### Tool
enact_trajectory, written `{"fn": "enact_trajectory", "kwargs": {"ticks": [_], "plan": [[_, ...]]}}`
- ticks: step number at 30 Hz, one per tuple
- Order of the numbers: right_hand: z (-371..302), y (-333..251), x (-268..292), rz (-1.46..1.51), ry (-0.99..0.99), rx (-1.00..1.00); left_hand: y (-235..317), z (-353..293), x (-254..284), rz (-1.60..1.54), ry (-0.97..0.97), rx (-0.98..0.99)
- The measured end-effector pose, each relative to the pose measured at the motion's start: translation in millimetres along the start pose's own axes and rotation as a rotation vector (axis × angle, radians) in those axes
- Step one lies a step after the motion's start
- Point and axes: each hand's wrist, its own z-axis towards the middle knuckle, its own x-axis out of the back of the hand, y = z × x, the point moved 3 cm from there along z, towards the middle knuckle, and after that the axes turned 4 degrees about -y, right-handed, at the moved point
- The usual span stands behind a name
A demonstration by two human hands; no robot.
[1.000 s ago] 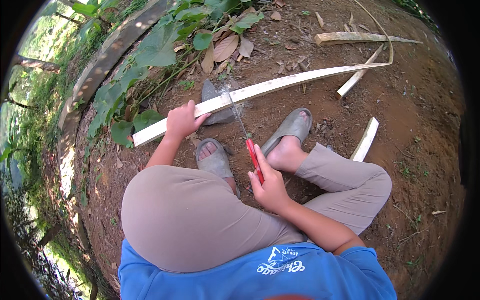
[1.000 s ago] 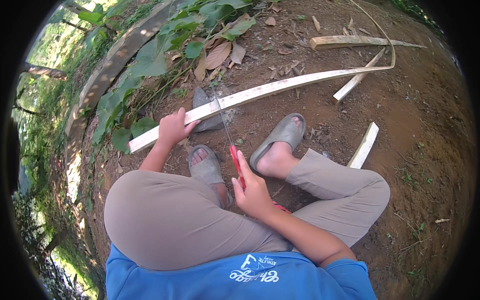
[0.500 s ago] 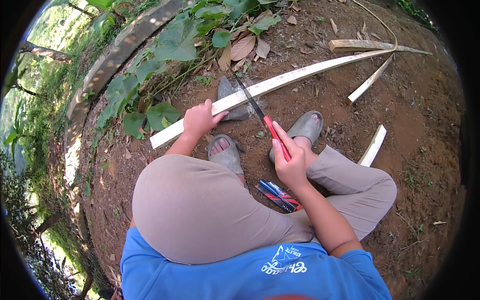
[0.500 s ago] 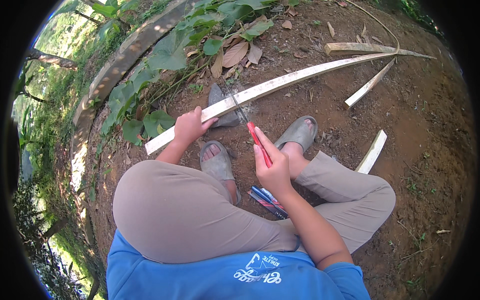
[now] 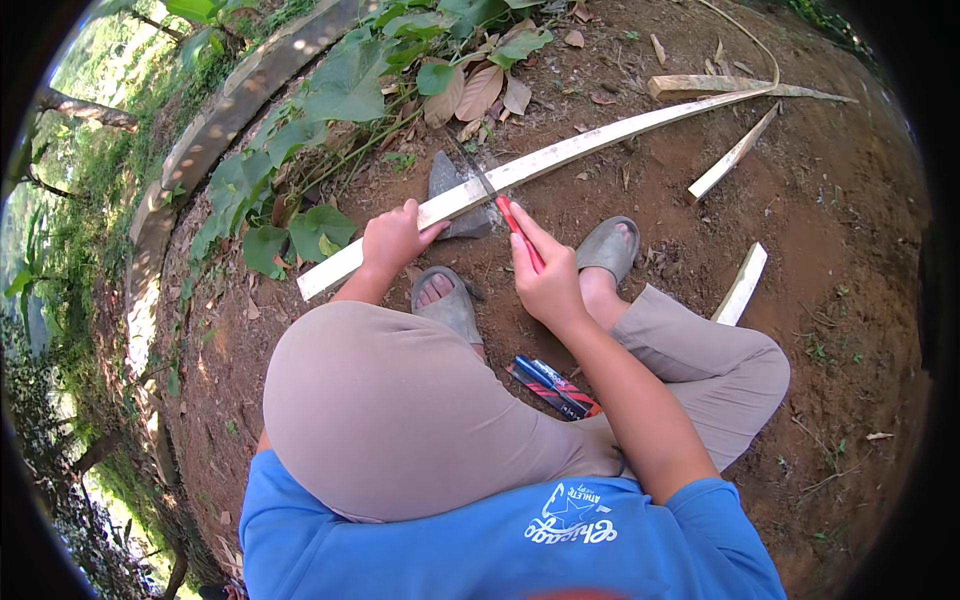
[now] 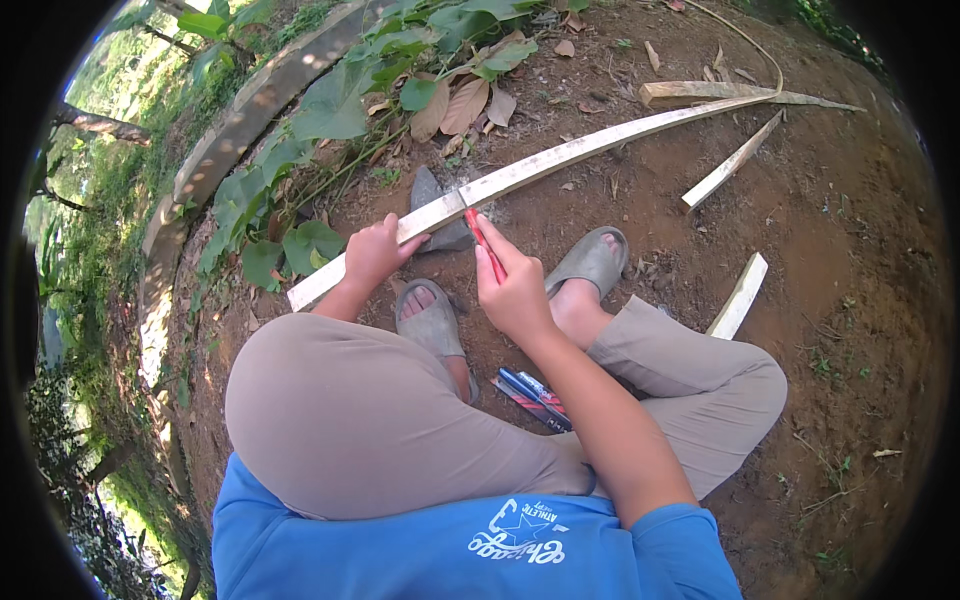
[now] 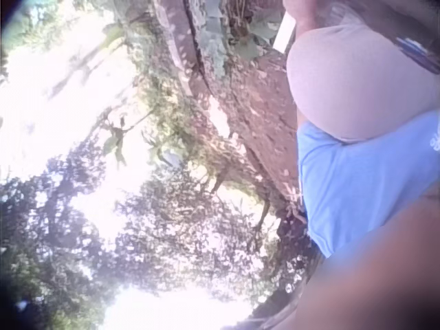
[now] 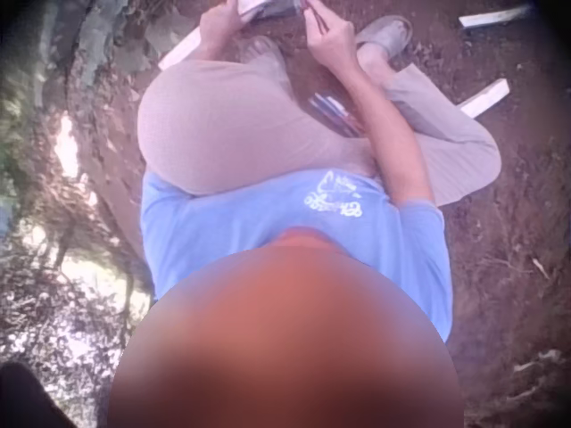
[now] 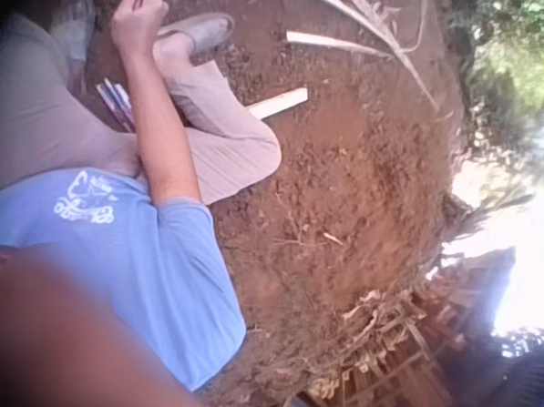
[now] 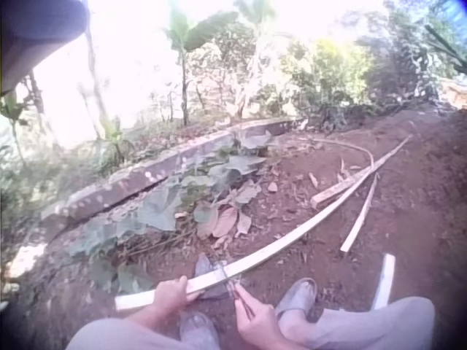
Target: The person saws a piece of wood while holding it against a stone on the ground.
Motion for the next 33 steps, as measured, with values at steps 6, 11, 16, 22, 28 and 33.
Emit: {"fn": "enact_trajectory", "kwargs": {"ticks": [6,11,16,22,28,33], "plan": [[-20.9,-8.0,16.0,0.004,-0.012,-0.035,1.3,6.3,4.7,0.008,0.046,0.007],[-49.0,-54.6,52.2,0.027,-0.107,-0.156,-3.2,-1.7,-9.1,0.057,0.008,0.028],[30.2,-40.0,8.6,-0.038,-0.049,-0.172,0.3,4.1,-8.8,0.085,-0.031,0.024],[-32.5,-57.2,44.5,-0.028,-0.118,-0.167,0.1,5.1,-11.8,0.094,0.059,0.001],[19.8,-40.3,10.3,0.011,-0.008,-0.058,-2.2,1.3,-16.2,0.04,0.044,-0.006],[7.5,-51.3,27.2,-0.029,-0.058,-0.079,-1.3,4.9,-11.4,0.063,0.045,0.01]]}}
